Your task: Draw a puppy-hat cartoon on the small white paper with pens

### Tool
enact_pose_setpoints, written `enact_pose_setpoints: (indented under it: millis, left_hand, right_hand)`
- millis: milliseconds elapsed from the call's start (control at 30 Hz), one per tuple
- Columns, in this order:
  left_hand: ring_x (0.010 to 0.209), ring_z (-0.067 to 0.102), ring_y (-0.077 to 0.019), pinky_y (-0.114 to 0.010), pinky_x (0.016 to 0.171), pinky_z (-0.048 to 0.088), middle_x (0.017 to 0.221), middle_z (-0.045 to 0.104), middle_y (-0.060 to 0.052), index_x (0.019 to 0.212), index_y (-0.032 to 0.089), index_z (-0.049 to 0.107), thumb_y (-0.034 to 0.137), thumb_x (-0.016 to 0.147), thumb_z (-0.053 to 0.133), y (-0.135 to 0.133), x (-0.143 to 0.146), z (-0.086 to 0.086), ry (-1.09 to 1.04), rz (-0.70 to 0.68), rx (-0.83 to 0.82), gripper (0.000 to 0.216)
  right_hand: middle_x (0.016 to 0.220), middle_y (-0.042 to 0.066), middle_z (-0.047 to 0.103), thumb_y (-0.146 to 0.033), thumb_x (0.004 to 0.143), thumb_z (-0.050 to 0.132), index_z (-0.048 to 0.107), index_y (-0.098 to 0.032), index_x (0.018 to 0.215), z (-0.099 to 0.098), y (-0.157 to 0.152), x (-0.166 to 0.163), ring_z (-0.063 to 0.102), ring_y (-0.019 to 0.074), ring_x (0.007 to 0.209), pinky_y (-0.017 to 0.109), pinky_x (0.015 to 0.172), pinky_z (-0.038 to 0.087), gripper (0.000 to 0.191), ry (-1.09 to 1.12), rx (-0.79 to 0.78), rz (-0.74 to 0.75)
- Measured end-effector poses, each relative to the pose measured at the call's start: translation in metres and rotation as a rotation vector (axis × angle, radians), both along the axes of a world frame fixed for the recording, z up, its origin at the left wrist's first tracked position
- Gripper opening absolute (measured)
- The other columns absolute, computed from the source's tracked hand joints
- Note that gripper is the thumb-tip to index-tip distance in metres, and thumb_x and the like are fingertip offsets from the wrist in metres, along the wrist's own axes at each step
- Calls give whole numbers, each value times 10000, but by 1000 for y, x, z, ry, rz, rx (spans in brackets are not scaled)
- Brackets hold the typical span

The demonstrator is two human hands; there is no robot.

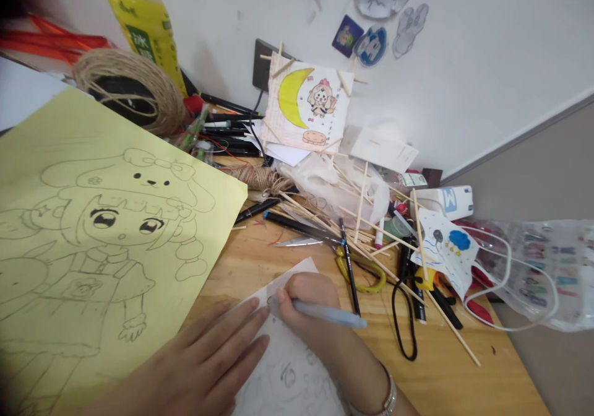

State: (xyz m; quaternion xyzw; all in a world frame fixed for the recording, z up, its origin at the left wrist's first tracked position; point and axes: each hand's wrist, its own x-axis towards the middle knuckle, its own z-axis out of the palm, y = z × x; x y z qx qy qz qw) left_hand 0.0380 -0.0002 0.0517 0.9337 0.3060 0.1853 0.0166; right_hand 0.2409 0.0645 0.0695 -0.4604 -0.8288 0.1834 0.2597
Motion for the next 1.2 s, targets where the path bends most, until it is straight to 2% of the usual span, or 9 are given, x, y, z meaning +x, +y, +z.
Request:
enact_pose_setpoints:
  millis: [467,667,833,1033,1200]
  left_hand:
    - [1266,478,-282,-419,1040,327,1327,584,-120,1235,113,593,243,927,447,-2,0,1,-7,0,-19,365]
    - [1280,456,-281,-422,1044,332,1341,572,-119,1243,129,594,230,921,452,-2,-1,0,4,-3,-24,367]
    - [1275,465,-272,-407,1065,301,1321,589,-111,1217,132,608,253,932,459,-2,-1,-1,-33,6,-29,343]
    - [1274,470,-288,-425,1039,338,1337,576,-117,1238,111,590,230,930,439,-2,-1,1,7,-5,-18,364]
    - [1276,472,-285,-428,1033,348,1337,580,-98,1240,134,591,219,929,432,-3,-1,1,30,-8,-15,359]
  right_hand:
    - [475,-27,462,-212,855,447,397,-211,519,-2,0,-1,447,104,446,216,459,387,340,28,-8,-73]
    - [469,-31,446,-197,838,453,366,-214,505,-4,1,1,438,106,445,223,456,375,344,31,34,-63]
    - [463,-34,434,-194,839,452,365,-214,502,-2,1,0,428,105,440,223,452,375,349,43,6,-65]
    - [473,-14,505,-195,853,443,423,-207,513,-2,0,0,482,115,450,229,466,406,341,36,10,-60]
    - [505,9,583,-185,853,466,490,-208,539,-1,-1,0,540,133,475,241,509,446,315,45,26,26]
